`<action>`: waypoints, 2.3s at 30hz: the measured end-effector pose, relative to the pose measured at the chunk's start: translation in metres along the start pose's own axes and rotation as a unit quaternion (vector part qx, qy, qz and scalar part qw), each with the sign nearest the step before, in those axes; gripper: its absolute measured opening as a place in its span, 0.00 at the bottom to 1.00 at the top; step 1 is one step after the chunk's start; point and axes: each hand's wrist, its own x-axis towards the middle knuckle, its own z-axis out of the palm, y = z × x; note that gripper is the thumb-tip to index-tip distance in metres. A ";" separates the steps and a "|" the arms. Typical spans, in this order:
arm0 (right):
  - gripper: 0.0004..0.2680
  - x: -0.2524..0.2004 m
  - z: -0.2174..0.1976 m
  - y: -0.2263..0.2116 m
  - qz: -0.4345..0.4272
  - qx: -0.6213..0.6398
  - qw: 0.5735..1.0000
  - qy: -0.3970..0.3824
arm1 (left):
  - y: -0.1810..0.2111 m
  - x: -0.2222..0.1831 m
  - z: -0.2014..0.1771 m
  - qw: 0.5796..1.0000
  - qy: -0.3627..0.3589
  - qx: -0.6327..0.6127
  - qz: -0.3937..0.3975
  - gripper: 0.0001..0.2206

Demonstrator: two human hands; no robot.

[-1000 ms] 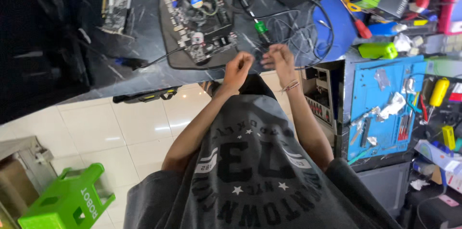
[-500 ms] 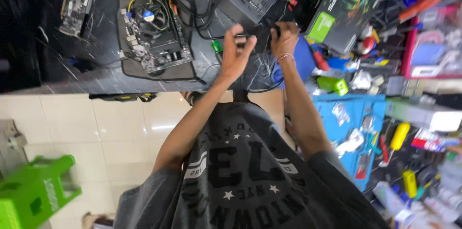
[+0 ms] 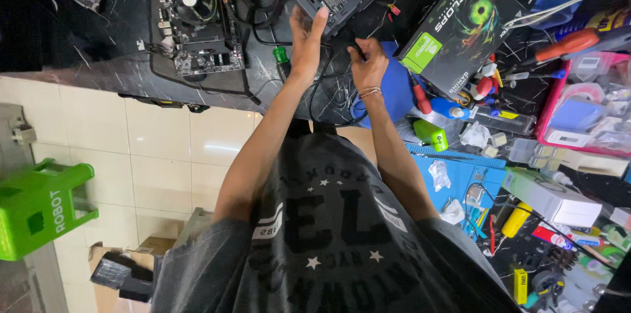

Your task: The person connects cables to a motherboard, uses a screwdriver on a power supply unit, and handles a graphics card and RAM modules at a workbench.

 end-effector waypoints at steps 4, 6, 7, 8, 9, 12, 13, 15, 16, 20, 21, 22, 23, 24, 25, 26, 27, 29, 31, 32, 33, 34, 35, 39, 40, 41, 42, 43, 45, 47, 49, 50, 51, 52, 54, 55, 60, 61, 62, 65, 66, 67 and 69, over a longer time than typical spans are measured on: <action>0.07 0.001 -0.002 -0.009 -0.036 0.020 0.999 0.009 | -0.005 0.003 -0.002 0.999 0.007 -0.004 -0.043 0.53; 0.06 0.000 -0.001 -0.012 -0.049 0.019 0.999 0.014 | -0.009 0.005 -0.002 0.999 0.011 -0.010 -0.038 0.51; 0.06 -0.001 -0.002 -0.013 -0.061 0.017 0.998 0.022 | -0.012 0.006 -0.002 0.999 0.012 -0.016 -0.033 0.49; 0.06 -0.001 -0.002 -0.015 -0.062 0.018 0.998 0.020 | -0.011 0.004 -0.001 0.999 0.015 -0.017 -0.033 0.49; 0.06 -0.001 -0.003 -0.017 -0.062 0.018 0.998 0.026 | -0.011 0.002 -0.001 0.999 -0.002 -0.031 -0.016 0.49; 0.06 -0.001 0.002 -0.011 -0.053 0.007 0.998 0.032 | -0.020 0.006 -0.005 0.997 -0.030 -0.071 0.009 0.45; 0.06 0.000 0.005 -0.006 -0.044 -0.004 0.999 0.031 | -0.026 0.010 -0.008 0.994 -0.041 -0.097 0.017 0.41; 0.06 0.005 0.005 -0.005 -0.060 0.005 0.998 0.023 | -0.017 0.007 -0.007 0.997 -0.042 -0.066 -0.023 0.46; 0.07 0.007 0.006 -0.006 -0.078 0.015 0.997 0.013 | -0.013 0.005 -0.008 0.997 -0.040 -0.036 -0.063 0.52; 0.06 0.018 0.006 -0.013 -0.094 0.009 0.996 0.002 | -0.006 0.007 -0.009 0.997 -0.036 -0.041 -0.061 0.47; 0.06 0.021 0.006 -0.009 -0.103 0.010 0.995 -0.004 | -0.004 0.009 -0.009 0.996 -0.036 -0.032 -0.080 0.48; 0.06 0.018 0.006 -0.006 -0.109 0.011 0.994 -0.013 | -0.003 0.006 -0.011 0.994 -0.033 -0.023 -0.102 0.49; 0.06 0.019 0.005 -0.004 -0.108 0.011 0.994 -0.015 | -0.005 0.005 -0.013 0.994 -0.031 -0.023 -0.104 0.49; 0.06 0.023 0.004 -0.002 -0.103 0.013 0.994 -0.041 | -0.006 0.007 -0.014 0.994 -0.041 -0.027 -0.102 0.49; 0.07 0.027 0.003 -0.001 -0.098 0.015 0.993 -0.066 | -0.006 0.009 -0.014 0.993 -0.051 -0.030 -0.101 0.48; 0.07 0.029 0.005 0.001 -0.100 0.014 0.993 -0.065 | -0.005 0.010 -0.015 0.993 -0.051 -0.031 -0.100 0.48; 0.06 0.031 0.006 0.002 -0.093 0.010 0.993 -0.074 | -0.004 0.010 -0.016 0.992 -0.064 -0.026 -0.102 0.50; 0.05 0.030 0.008 0.002 -0.085 0.006 0.993 -0.083 | -0.005 0.011 -0.017 0.991 -0.077 -0.022 -0.105 0.52; 0.05 0.024 0.010 -0.004 -0.061 0.029 0.996 -0.054 | -0.005 0.012 -0.018 0.990 -0.077 -0.019 -0.120 0.53; 0.05 0.023 0.011 -0.005 -0.063 0.030 0.996 -0.055 | -0.004 0.012 -0.018 0.990 -0.076 -0.020 -0.118 0.53; 0.05 0.022 0.012 -0.005 -0.072 0.012 0.997 -0.038 | -0.004 0.012 -0.019 0.989 -0.081 -0.022 -0.121 0.52; 0.06 0.019 0.012 -0.006 -0.079 -0.007 0.997 -0.022 | -0.004 0.010 -0.020 0.988 -0.086 -0.025 -0.126 0.51; 0.06 0.020 0.013 -0.005 -0.080 -0.007 0.997 -0.024 | -0.002 0.009 -0.020 0.988 -0.085 -0.027 -0.126 0.51; 0.06 0.033 0.014 -0.003 -0.087 0.008 0.995 -0.053 | 0.006 0.011 -0.018 0.988 -0.086 -0.022 -0.127 0.53; 0.06 0.034 0.012 -0.004 -0.070 0.023 0.995 -0.067 | 0.007 0.010 -0.017 0.987 -0.086 -0.017 -0.132 0.55; 0.06 0.030 0.011 -0.007 -0.070 0.023 0.995 -0.068 | 0.006 0.008 -0.019 0.987 -0.085 -0.017 -0.133 0.55; 0.06 0.031 0.010 -0.010 -0.072 0.012 0.995 -0.066 | 0.006 0.010 -0.018 0.987 -0.084 -0.028 -0.136 0.55; 0.06 0.032 0.009 -0.013 -0.075 0.001 0.995 -0.065 | 0.006 0.011 -0.017 0.986 -0.082 -0.039 -0.140 0.54; 0.06 0.028 0.009 -0.013 -0.084 -0.007 0.995 -0.051 | 0.013 0.008 -0.016 0.986 -0.082 -0.022 -0.140 0.55; 0.07 0.025 0.008 -0.021 -0.095 -0.013 0.995 -0.039 | 0.015 0.007 -0.018 0.987 -0.079 -0.007 -0.138 0.56; 0.06 0.019 0.002 -0.034 -0.105 -0.045 0.993 -0.035 | 0.008 0.005 -0.022 0.992 -0.068 0.078 -0.077 0.54; 0.06 0.015 -0.002 -0.051 -0.108 -0.045 0.992 -0.037 | -0.002 0.007 -0.026 0.992 -0.066 0.076 -0.076 0.54; 0.08 0.011 -0.006 -0.068 -0.144 -0.059 0.988 -0.015 | -0.013 0.008 -0.031 0.995 -0.061 0.069 -0.038 0.50; 0.10 0.007 -0.011 -0.084 -0.182 -0.072 0.981 0.005 | -0.025 0.009 -0.034 0.997 -0.054 0.061 0.000 0.46; 0.05 -0.012 -0.011 -0.091 -0.205 -0.060 0.977 0.007 | -0.029 -0.013 -0.047 0.994 -0.025 0.076 0.074 0.31; 0.01 -0.020 -0.010 -0.096 -0.224 -0.047 0.973 0.012 | -0.031 -0.023 -0.054 0.985 0.001 0.095 0.146 0.17; 0.01 -0.055 0.025 -0.084 -0.208 0.009 0.971 -0.120 | -0.066 -0.033 -0.124 0.956 0.067 0.214 0.188 0.08; 0.07 -0.060 0.032 -0.084 -0.173 0.018 0.970 -0.168 | -0.074 -0.034 -0.137 0.956 0.075 0.228 0.167 0.10; 0.07 -0.061 0.038 -0.084 -0.178 0.018 0.968 -0.174 | -0.090 -0.029 -0.145 0.957 0.083 0.224 0.167 0.10; 0.11 -0.069 0.055 -0.082 -0.120 0.012 0.955 -0.271 | -0.124 -0.022 -0.159 0.972 0.090 0.200 0.082 0.14; 0.12 -0.070 0.061 -0.080 -0.113 -0.002 0.952 -0.284 | -0.124 -0.022 -0.158 0.966 0.110 0.216 0.087 0.16; 0.14 -0.071 0.068 -0.078 -0.107 -0.015 0.949 -0.296 | -0.125 -0.022 -0.157 0.960 0.130 0.232 0.090 0.18; 0.15 -0.075 0.075 -0.076 -0.099 -0.030 0.942 -0.319 | -0.138 -0.020 -0.162 0.960 0.147 0.228 0.064 0.18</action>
